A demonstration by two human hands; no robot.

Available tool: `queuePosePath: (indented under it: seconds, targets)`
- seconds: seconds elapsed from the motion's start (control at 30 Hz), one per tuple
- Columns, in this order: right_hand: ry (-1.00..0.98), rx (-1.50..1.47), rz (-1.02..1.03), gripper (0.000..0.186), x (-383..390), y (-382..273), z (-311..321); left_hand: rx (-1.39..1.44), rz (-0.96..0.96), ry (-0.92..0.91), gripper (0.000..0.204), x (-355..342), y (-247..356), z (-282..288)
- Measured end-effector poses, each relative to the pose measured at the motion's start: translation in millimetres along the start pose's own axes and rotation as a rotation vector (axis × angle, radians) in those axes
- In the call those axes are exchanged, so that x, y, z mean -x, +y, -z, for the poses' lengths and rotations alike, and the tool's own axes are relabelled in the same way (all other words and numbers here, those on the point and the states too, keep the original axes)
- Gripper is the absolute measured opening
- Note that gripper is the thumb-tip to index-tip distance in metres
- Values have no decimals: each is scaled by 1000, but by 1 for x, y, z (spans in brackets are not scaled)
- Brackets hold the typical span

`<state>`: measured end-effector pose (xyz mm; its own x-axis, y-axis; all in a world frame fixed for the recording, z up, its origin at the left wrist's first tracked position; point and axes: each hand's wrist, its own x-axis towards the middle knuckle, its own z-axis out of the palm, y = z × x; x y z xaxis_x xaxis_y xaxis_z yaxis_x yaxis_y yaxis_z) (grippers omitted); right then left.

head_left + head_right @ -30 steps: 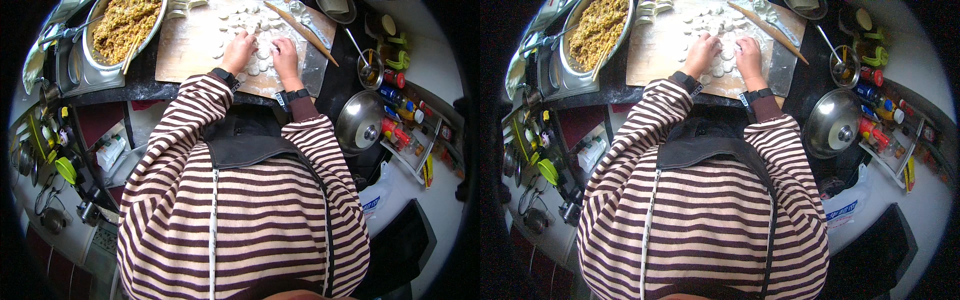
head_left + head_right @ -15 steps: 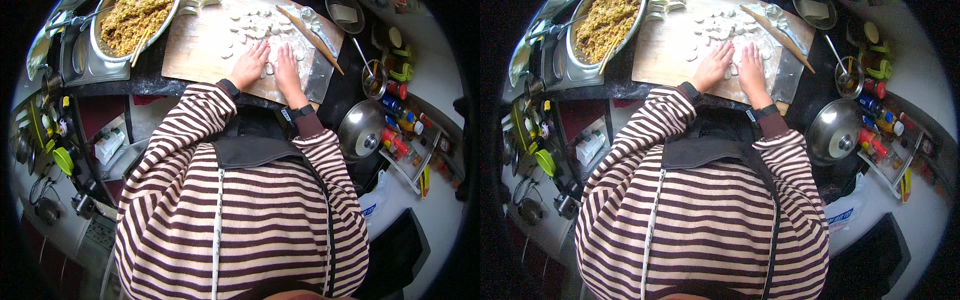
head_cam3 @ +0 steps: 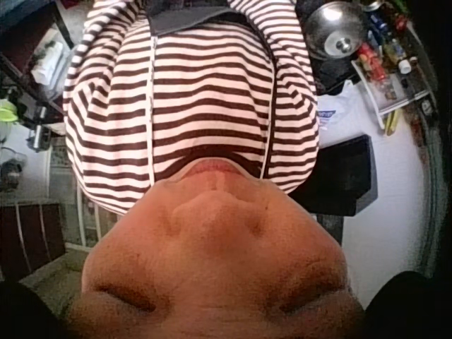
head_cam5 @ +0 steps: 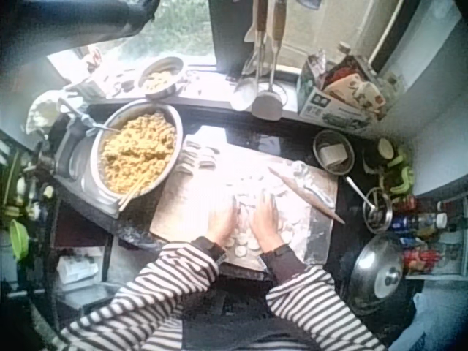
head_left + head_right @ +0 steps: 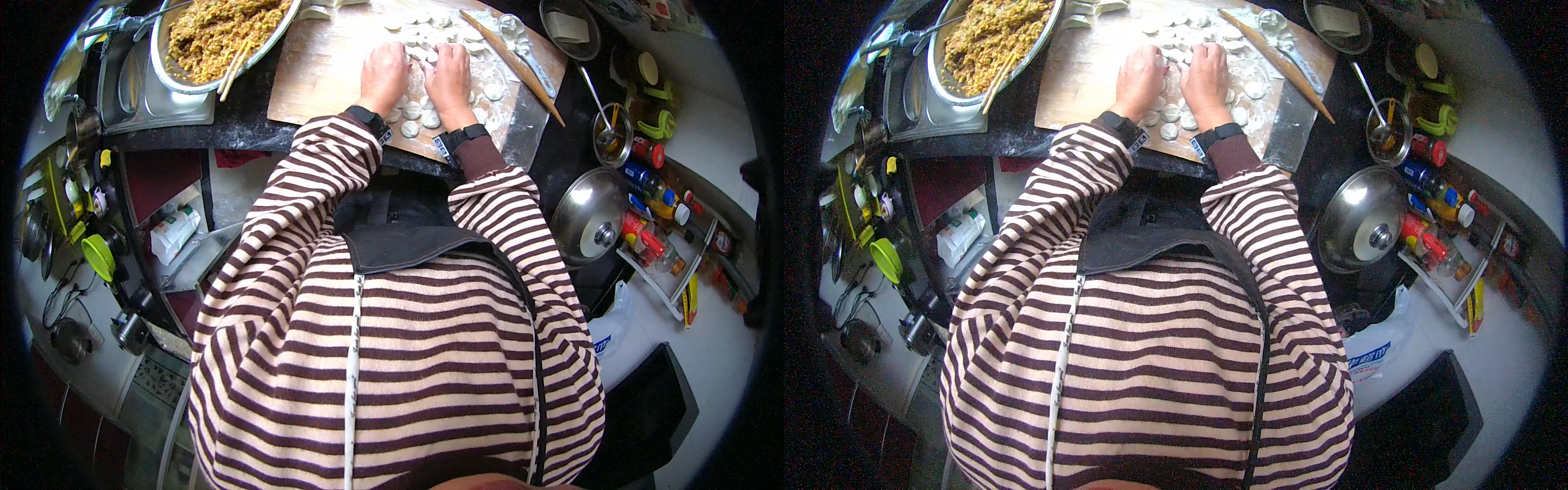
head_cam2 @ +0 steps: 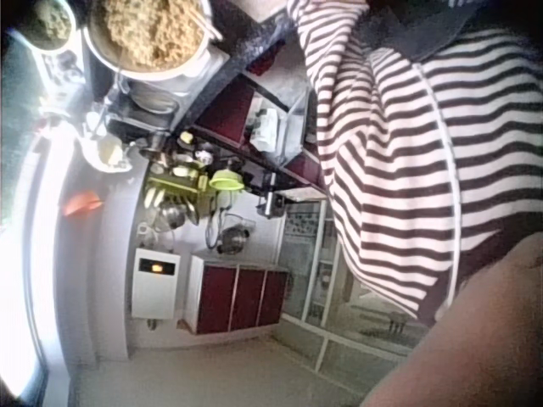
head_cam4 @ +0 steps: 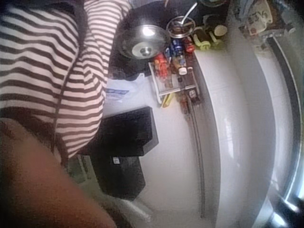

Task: The person flattens small dough balls into round discs on a floured wooden board using a rolling pin. They repeatedly pick up a dough ball, roll it flat, and place the finished disc aside.

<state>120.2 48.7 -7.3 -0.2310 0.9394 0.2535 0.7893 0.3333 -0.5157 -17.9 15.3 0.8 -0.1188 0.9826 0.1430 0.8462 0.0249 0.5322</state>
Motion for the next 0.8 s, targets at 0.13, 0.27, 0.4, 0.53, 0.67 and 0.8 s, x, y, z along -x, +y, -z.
queuePosePath:
  seconds: [0.13,0.27,0.4,0.53,0.67,0.8]
  targets:
    - [-65,-43,-40,31,3,19,15,12,-90,18,28,6,-2,6]
    - [-49,-17,-105,38,19,42,39,41,-69,11,27,8,-3,9]
    - [10,-38,-37,32,30,52,43,20,-66,25,29,8,-4,4]
    - [9,-66,-59,31,31,53,41,26,-82,18,27,7,-8,2]
    - [-30,-24,-57,39,37,49,48,19,-129,10,29,10,-9,9]
    - [-154,202,124,56,56,38,50,-117,-246,-70,39,27,-8,14]
